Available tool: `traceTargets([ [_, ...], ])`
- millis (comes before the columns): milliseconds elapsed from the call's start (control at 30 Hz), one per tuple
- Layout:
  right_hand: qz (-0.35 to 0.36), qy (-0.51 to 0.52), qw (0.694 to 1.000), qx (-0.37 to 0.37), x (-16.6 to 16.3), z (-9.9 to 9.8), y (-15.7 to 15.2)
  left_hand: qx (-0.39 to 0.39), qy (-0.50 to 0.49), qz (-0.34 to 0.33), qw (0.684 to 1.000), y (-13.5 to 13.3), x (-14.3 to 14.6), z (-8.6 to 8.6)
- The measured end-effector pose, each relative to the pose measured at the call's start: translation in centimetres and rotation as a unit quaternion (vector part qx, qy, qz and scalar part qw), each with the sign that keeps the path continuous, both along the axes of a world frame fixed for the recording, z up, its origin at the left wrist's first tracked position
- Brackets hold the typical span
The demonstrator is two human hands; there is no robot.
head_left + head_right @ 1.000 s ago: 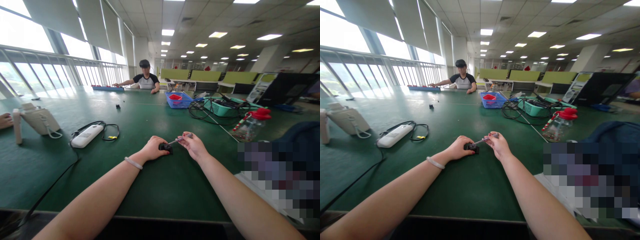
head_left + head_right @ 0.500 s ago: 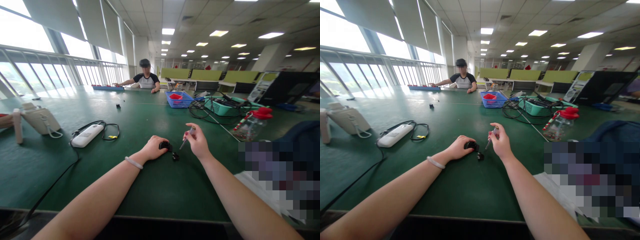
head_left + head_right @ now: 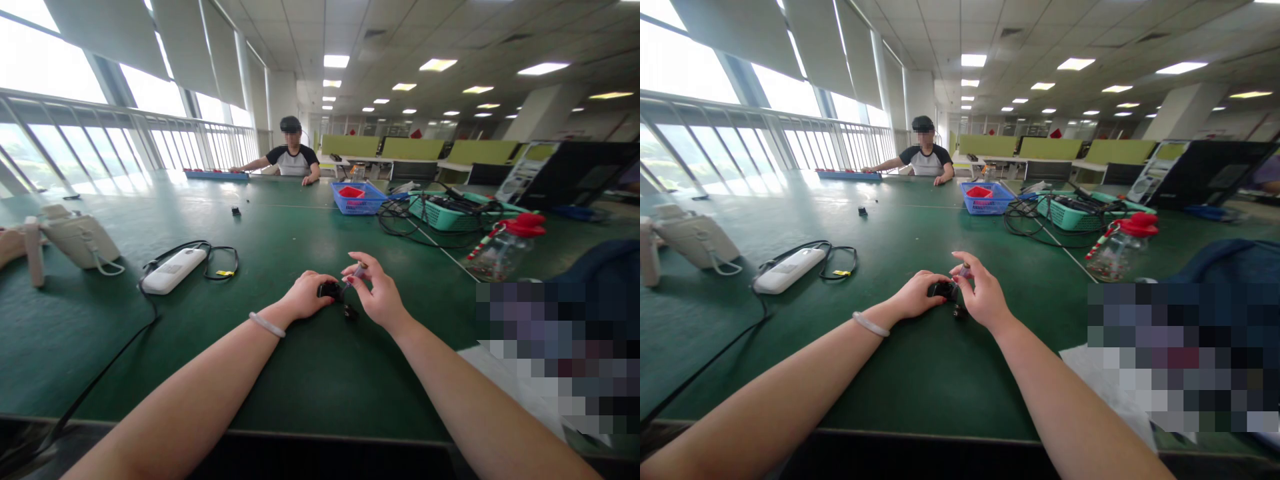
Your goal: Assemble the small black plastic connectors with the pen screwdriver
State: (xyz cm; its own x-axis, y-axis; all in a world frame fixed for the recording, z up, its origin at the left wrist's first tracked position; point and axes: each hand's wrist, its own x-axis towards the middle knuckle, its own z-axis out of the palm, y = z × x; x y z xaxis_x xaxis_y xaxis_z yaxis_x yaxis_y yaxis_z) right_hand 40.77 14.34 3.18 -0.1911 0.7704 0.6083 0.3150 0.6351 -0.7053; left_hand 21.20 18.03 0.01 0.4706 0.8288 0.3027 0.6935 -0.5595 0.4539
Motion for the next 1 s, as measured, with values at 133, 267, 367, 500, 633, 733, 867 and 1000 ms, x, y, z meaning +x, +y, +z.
traceTargets([
  [133, 0.03, -0.008, 1.0, -0.003, 0.2, 0.2, 0.0, 0.006, 0.004, 0.003, 1.0, 0.0, 0.0, -0.1],
  [267, -0.004, 0.037, 0.999, 0.012, 0.7, 0.5, 0.0, -0.001, 0.002, 0.007, 1.0, -0.1, 0.0, 0.0],
  [367, -0.044, 0.078, 0.996, 0.013, 0.9, 0.4, 0.3, -0.01, -0.001, 0.009, 1.0, -0.1, 0.0, 0.1],
  [500, -0.066, 0.051, 0.996, -0.006, 1.0, -0.2, 1.0, -0.019, -0.001, 0.013, 1.0, -0.1, 0.0, 0.2],
  [633, -0.098, 0.016, 0.995, -0.017, 0.9, -0.5, 1.6, -0.021, 0.004, 0.01, 1.0, -0.1, 0.1, 0.3],
  [733, -0.115, 0.003, 0.993, 0.019, 1.0, -0.5, 1.4, -0.021, 0.008, 0.013, 1.0, -0.1, 0.1, 0.2],
  [867, -0.093, 0.036, 0.99, 0.096, 1.0, -0.4, 0.6, -0.011, 0.016, 0.015, 1.0, 0.1, 0.0, 0.1],
  [1000, -0.042, 0.021, 0.989, 0.137, 0.4, -0.3, -0.3, 0.006, 0.031, 0.013, 0.999, 0.1, -0.1, 0.0],
])
